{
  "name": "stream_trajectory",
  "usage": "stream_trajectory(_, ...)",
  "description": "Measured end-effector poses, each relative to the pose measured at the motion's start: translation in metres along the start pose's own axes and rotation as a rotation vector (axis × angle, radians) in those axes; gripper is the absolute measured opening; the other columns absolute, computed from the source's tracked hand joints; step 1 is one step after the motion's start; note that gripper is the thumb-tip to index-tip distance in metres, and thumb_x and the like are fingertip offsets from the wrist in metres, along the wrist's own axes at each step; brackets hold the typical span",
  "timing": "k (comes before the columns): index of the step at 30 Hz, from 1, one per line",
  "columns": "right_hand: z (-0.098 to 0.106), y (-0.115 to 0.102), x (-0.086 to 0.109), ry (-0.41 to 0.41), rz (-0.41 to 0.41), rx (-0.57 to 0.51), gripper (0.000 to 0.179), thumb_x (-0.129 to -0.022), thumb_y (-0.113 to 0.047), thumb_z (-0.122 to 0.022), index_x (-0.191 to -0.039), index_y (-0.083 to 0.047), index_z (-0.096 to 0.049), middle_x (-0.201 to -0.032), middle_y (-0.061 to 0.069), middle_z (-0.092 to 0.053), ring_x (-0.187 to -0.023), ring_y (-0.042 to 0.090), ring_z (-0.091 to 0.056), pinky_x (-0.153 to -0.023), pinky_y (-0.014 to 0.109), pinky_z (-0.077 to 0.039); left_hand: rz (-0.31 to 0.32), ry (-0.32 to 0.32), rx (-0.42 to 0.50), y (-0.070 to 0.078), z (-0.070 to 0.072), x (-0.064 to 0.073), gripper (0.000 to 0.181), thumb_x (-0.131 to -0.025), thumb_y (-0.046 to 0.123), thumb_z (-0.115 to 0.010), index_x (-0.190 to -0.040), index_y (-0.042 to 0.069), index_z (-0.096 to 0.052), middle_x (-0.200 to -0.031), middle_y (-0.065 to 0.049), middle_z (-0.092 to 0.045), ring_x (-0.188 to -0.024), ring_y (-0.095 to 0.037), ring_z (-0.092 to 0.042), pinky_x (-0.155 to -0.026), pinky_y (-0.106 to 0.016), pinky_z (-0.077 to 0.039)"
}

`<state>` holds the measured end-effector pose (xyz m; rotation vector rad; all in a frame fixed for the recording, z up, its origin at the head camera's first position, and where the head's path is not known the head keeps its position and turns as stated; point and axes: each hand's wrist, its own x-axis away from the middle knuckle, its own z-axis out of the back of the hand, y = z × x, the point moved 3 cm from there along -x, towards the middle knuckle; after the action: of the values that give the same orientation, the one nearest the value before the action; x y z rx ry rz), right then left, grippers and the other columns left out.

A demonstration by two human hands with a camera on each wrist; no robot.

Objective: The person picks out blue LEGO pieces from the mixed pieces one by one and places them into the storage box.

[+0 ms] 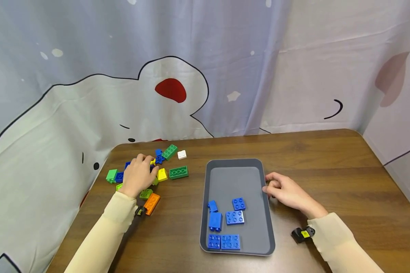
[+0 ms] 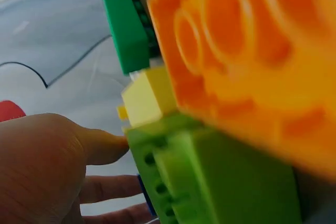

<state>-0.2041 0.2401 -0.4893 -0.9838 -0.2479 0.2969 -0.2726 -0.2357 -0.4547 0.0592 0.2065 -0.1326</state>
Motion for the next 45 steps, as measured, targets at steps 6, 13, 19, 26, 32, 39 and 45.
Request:
stream_trajectory(6,0.001,0.0,0.001,0.008,-0.002,0.007,0.042,-0.099,-0.017,-0.064,-0.131,0.009,-0.054,-0.069,0.0,-0.055,-0.061,0.005,-0.048,-0.058,0.025,-0.038,0.047,-0.097,-0.004,-0.01,-0.004,-0.009,0.044,-0.1,0.031,-0.065,-0.134,0.003,-0.064,-0.131,-0.025,-0.06,-0.11,-0.043,-0.064,-0.089,-0.059,-0.058)
stream_trajectory(13,0.0,0.0,0.001,0.008,-0.004,0.013,0.043,-0.099,-0.018,-0.064,-0.132,0.008,-0.054,-0.069,0.0,-0.054,-0.061,0.005,-0.047,-0.058,0.025,-0.037,-0.008,-0.074,0.021,-0.016,-0.005,-0.011,0.035,-0.097,0.024,-0.069,-0.124,0.001,-0.07,-0.117,-0.024,-0.066,-0.091,-0.04,-0.069,-0.08,-0.056,-0.06)
stream_trajectory(19,0.0,0.001,0.0,0.003,-0.001,0.0,0.043,-0.099,-0.018,-0.064,-0.132,0.008,-0.054,-0.068,-0.001,-0.054,-0.06,0.005,-0.047,-0.058,0.025,-0.038,-0.018,-0.067,0.057,-0.016,-0.005,-0.01,0.031,-0.095,0.021,-0.072,-0.117,0.0,-0.071,-0.106,-0.021,-0.068,-0.083,-0.035,-0.066,-0.078,-0.052,-0.06)
stream_trajectory(26,-0.001,0.001,0.0,0.0,-0.001,-0.011,0.043,-0.099,-0.017,-0.064,-0.132,0.008,-0.054,-0.068,0.0,-0.054,-0.059,0.005,-0.047,-0.057,0.025,-0.038,-0.019,-0.04,0.102,-0.017,-0.003,-0.008,0.029,-0.091,0.019,-0.072,-0.114,0.001,-0.07,-0.106,-0.019,-0.067,-0.08,-0.033,-0.064,-0.078,-0.05,-0.06)
stream_trajectory(32,0.0,0.0,0.0,0.004,-0.004,-0.002,0.042,-0.099,-0.018,-0.064,-0.131,0.008,-0.054,-0.069,-0.001,-0.054,-0.061,0.005,-0.048,-0.058,0.025,-0.038,-0.059,0.097,0.143,-0.001,0.014,0.0,0.027,-0.089,0.017,-0.076,-0.11,0.002,-0.07,-0.105,-0.019,-0.067,-0.081,-0.034,-0.066,-0.077,-0.05,-0.06)
stream_trajectory(39,0.001,0.001,0.0,0.009,-0.01,0.005,0.043,-0.099,-0.018,-0.065,-0.132,0.008,-0.054,-0.069,0.0,-0.054,-0.062,0.005,-0.049,-0.058,0.025,-0.038,-0.172,0.196,0.209,0.038,0.034,0.017,0.025,-0.088,0.018,-0.078,-0.109,0.005,-0.071,-0.102,-0.013,-0.064,-0.079,-0.028,-0.063,-0.073,-0.043,-0.059)
stream_trajectory(45,0.0,0.001,-0.001,0.005,-0.007,-0.002,0.043,-0.099,-0.018,-0.064,-0.132,0.009,-0.054,-0.069,0.0,-0.055,-0.061,0.006,-0.048,-0.058,0.025,-0.038,-0.287,0.234,0.227,0.076,0.048,0.036,0.024,-0.089,0.019,-0.078,-0.108,0.008,-0.07,-0.101,-0.008,-0.062,-0.074,-0.019,-0.058,-0.065,-0.034,-0.055)
